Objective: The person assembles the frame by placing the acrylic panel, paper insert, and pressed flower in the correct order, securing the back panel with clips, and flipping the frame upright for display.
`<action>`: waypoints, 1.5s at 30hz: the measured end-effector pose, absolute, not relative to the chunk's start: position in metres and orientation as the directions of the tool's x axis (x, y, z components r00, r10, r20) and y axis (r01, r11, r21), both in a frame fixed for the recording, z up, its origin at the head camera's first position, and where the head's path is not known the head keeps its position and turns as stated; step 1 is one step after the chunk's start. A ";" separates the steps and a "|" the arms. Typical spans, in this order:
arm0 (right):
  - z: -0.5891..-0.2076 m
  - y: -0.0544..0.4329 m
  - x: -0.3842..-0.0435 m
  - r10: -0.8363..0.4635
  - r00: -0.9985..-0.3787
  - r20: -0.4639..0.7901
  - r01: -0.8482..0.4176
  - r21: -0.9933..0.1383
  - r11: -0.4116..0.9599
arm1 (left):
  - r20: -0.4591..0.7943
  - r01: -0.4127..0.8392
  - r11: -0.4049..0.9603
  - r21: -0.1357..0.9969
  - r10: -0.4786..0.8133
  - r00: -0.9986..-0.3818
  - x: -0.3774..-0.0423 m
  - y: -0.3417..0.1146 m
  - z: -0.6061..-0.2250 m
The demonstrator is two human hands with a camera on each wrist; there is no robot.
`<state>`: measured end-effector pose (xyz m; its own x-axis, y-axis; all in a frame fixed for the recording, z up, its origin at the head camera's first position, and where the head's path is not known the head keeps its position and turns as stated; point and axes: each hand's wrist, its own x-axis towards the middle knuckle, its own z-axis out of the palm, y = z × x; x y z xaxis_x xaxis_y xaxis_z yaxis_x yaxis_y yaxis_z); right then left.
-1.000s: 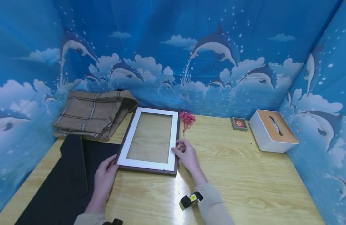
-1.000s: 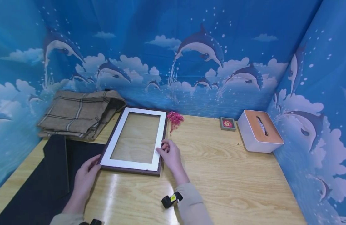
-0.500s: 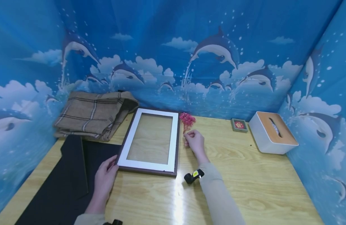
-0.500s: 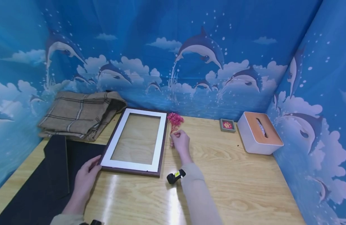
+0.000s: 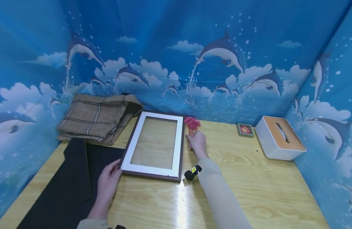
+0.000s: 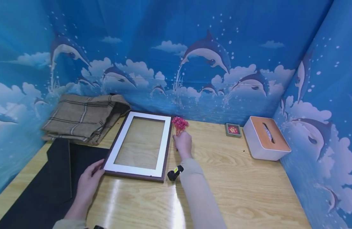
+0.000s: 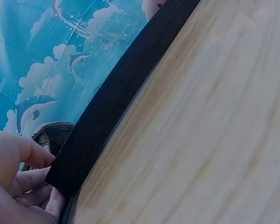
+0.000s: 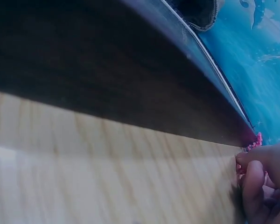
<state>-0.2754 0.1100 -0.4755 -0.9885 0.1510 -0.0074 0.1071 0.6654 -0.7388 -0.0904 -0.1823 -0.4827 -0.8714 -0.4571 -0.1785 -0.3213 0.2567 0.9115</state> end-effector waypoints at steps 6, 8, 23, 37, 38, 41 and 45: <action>-0.474 0.111 -0.277 0.136 -0.991 -0.004 0.094 -0.741 0.665 | -0.172 -0.316 0.254 0.914 -0.463 -0.870 -0.091 -0.182 -0.482; -0.473 0.112 -0.277 0.129 -0.991 -0.019 0.100 -0.750 0.654 | -0.176 -0.322 0.255 0.912 -0.467 -0.867 -0.092 -0.181 -0.482; -0.475 0.120 -0.271 0.140 -0.988 -0.067 0.133 -0.829 0.543 | -0.179 -0.328 0.263 0.908 -0.464 -0.867 -0.091 -0.181 -0.483; -0.465 0.123 -0.254 0.185 -0.983 0.004 0.086 -0.876 0.475 | -0.180 -0.328 0.271 0.905 -0.454 -0.873 -0.090 -0.181 -0.481; -0.462 0.121 -0.252 0.177 -0.984 0.008 0.077 -0.878 0.472 | -0.180 -0.326 0.271 0.906 -0.453 -0.873 -0.090 -0.181 -0.481; -0.454 0.112 -0.244 0.135 -0.991 0.025 0.041 -0.885 0.464 | -0.182 -0.328 0.270 0.905 -0.451 -0.874 -0.089 -0.182 -0.480; -0.447 0.096 -0.234 0.062 -0.998 0.034 -0.002 -0.891 0.454 | -0.185 -0.332 0.270 0.904 -0.453 -0.872 -0.089 -0.181 -0.479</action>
